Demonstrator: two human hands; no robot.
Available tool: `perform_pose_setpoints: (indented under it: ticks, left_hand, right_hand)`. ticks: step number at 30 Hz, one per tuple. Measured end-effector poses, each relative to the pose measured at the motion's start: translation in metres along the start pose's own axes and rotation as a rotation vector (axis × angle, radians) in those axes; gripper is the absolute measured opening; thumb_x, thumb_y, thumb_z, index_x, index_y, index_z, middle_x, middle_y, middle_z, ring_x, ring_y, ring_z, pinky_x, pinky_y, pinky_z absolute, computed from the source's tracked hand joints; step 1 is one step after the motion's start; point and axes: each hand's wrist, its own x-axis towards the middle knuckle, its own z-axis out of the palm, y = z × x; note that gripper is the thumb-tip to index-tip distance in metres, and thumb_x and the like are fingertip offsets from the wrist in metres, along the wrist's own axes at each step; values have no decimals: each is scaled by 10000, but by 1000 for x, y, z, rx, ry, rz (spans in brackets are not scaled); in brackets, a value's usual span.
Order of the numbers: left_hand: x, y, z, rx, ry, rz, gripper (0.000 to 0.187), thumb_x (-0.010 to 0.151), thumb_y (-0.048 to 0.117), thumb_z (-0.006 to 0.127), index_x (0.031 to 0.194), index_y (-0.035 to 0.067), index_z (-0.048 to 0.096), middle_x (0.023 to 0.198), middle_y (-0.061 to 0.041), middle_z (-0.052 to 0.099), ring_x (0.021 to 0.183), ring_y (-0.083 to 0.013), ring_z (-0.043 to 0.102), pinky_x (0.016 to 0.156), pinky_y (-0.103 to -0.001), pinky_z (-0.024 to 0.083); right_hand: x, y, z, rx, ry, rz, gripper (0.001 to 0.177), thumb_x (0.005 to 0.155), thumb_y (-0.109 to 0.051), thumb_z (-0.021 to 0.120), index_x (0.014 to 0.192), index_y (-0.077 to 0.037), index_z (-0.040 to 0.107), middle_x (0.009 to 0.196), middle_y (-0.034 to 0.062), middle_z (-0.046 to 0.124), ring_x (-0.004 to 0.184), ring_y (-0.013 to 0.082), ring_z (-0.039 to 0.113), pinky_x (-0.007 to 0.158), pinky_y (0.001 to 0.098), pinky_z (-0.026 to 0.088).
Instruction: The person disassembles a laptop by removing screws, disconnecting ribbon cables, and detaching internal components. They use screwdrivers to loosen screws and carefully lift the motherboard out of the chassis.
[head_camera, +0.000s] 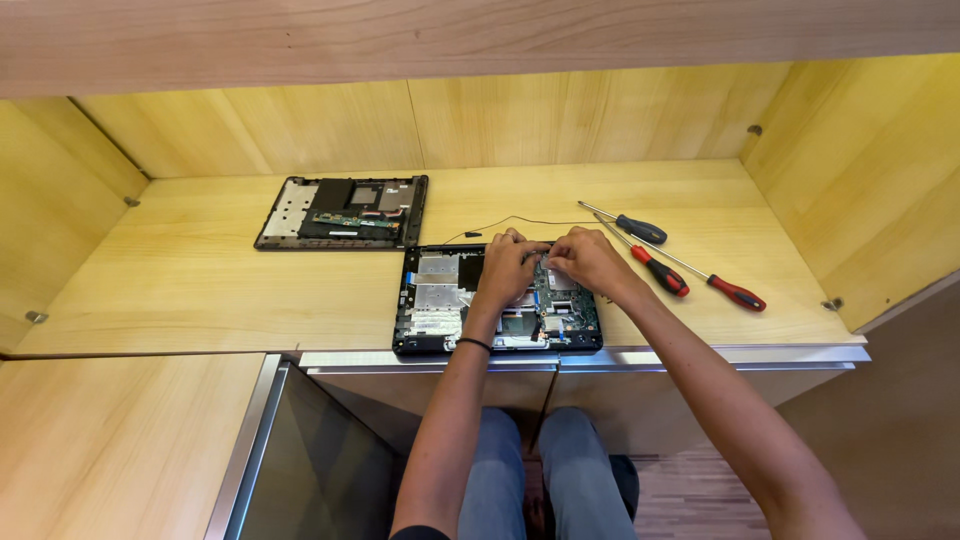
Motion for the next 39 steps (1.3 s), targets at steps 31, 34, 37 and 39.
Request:
perform_pose_setpoints:
  ticks: [31,34,37,39]
  left_hand:
    - [2,-5,5,-33,24,15,225,956,279,661,1142,349,767,1031,-20,549,1097,-277,572,993,-406,432]
    - [2,-6,4,-39,19,15,222,953,283,662,1136,352,768,1031,-24,551,1099,-282,571,992,-413,432]
    - [3,-7,6,-31,16,9,213,955,289,661,1128,356,766,1033,-16,552,1109,-278,569,994,-410,430]
    - [4,-8,7,-27,19,0,213,954,283,665,1129,351,766,1038,-13,552,1112,-269,567,1001,-401,427]
  right_hand:
    - [5,2,4,82,-154,123,185,863,-201,734,984,-60,747,890,153,717,897,312,736,801,421,571]
    - [12,9,9,19,-173,132,187,874,-232,730,960,-68,756,897,165,720,936,344,735,803,438,576]
    - [18,20,21,-36,-184,134,208,886,-279,712,926,-79,753,881,166,710,949,357,730,813,454,574]
    - [24,26,28,-66,-183,101,245,910,-293,682,907,-55,739,861,196,689,943,402,718,816,476,564]
